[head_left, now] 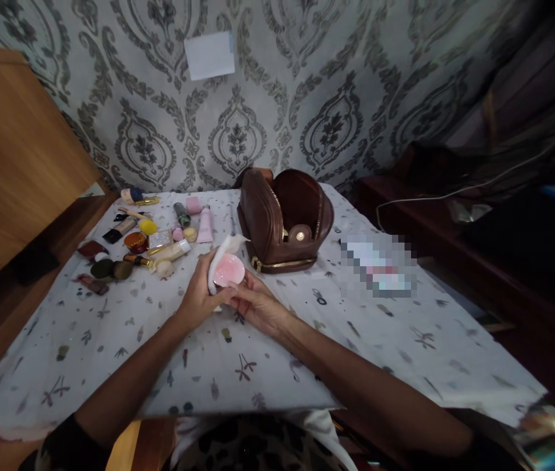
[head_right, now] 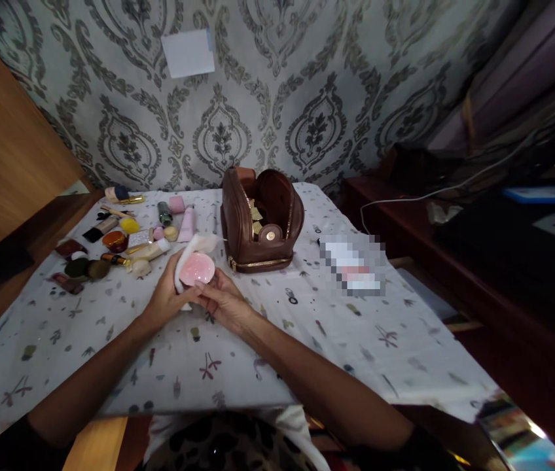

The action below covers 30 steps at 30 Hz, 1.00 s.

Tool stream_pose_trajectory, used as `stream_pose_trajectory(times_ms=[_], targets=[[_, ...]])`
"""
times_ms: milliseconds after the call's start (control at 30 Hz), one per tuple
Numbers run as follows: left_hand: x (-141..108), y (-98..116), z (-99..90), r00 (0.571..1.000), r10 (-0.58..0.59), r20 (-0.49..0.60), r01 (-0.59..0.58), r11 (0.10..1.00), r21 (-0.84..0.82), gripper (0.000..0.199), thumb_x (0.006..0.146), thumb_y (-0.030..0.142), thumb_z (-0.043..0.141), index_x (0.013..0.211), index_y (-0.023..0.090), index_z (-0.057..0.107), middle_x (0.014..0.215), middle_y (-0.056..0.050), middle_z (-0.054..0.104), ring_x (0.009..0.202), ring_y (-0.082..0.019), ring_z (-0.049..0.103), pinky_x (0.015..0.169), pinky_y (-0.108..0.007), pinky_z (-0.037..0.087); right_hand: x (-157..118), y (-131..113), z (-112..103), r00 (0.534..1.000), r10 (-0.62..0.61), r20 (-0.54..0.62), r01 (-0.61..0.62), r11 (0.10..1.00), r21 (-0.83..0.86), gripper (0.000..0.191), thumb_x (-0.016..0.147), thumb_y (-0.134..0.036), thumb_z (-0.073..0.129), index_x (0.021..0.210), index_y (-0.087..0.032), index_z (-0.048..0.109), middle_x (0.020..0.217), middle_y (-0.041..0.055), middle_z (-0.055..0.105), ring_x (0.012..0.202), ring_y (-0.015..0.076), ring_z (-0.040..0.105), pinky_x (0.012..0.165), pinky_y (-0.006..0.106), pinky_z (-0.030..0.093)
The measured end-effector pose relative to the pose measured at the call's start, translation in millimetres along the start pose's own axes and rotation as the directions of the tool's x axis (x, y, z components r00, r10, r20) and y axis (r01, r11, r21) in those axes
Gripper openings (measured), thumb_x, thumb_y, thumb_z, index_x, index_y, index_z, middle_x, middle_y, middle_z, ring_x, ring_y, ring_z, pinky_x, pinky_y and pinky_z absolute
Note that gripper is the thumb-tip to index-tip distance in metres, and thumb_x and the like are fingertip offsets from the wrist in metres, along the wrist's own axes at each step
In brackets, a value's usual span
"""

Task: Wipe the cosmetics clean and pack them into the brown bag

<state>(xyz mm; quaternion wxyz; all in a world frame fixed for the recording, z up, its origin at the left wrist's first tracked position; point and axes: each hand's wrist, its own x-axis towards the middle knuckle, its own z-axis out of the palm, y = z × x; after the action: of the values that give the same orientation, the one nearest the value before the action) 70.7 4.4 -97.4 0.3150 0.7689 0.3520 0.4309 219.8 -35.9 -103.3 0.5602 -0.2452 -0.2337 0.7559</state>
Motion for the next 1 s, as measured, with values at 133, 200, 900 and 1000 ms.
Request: stream_pose_trajectory(times_ms=[133, 200, 900, 1000], targets=[[0.2, -4.7, -2.2, 1.0, 0.015, 0.013, -0.016, 0.998, 0.064, 0.072, 0.077, 0.042, 0.073, 0.139, 0.02, 0.043, 0.129, -0.012, 0.055, 0.12, -0.029, 0.054, 0.103, -0.043, 0.043, -0.8, -2.1, -0.1, 0.999, 0.038, 0.022, -0.039, 0.999, 0.032, 0.042, 0.068, -0.041, 0.085, 0.099, -0.021, 0.064, 0.087, -0.0015, 0.071, 0.075, 0.0104, 0.067, 0.072, 0.022, 0.057], [-0.7, -5.8, -3.3, 1.0, 0.019, -0.001, -0.019, 0.995, 0.098, 0.069, 0.078, 0.041, 0.073, 0.138, 0.02, 0.046, 0.128, -0.012, 0.058, 0.118, -0.029, 0.056, 0.102, -0.043, 0.045, -0.4, -2.9, -0.5, 0.999, 0.041, 0.023, -0.041, 0.999, 0.017, 0.048, 0.065, -0.046, 0.086, 0.099, -0.021, 0.064, 0.085, -0.0015, 0.071, 0.072, 0.0114, 0.067, 0.069, 0.024, 0.057], [-8.4, -1.2, -0.2, 0.992, -0.031, -0.123, 0.066, 0.955, 0.289, 0.038, 0.087, 0.052, 0.056, 0.104, 0.019, 0.067, 0.081, -0.001, 0.075, 0.058, -0.017, 0.069, 0.059, -0.027, 0.057, -6.1, -97.9, 20.2, 0.797, -0.581, 0.169, 0.564, 0.613, -0.554, 0.039, 0.075, -0.035, 0.076, 0.104, -0.021, 0.054, 0.096, 0.0005, 0.064, 0.092, 0.0155, 0.062, 0.084, 0.027, 0.05], [-7.4, -3.1, -1.1, 0.999, 0.046, 0.01, -0.047, 0.953, 0.301, 0.03, 0.091, 0.044, 0.055, 0.104, 0.02, 0.067, 0.086, -0.003, 0.075, 0.073, -0.019, 0.073, 0.068, -0.026, 0.059, 4.4, -159.3, 20.8, 0.717, -0.618, 0.321, 0.601, 0.316, -0.734, 0.037, 0.077, -0.031, 0.073, 0.107, -0.019, 0.055, 0.099, 0.0027, 0.063, 0.09, 0.0163, 0.061, 0.083, 0.029, 0.05]])
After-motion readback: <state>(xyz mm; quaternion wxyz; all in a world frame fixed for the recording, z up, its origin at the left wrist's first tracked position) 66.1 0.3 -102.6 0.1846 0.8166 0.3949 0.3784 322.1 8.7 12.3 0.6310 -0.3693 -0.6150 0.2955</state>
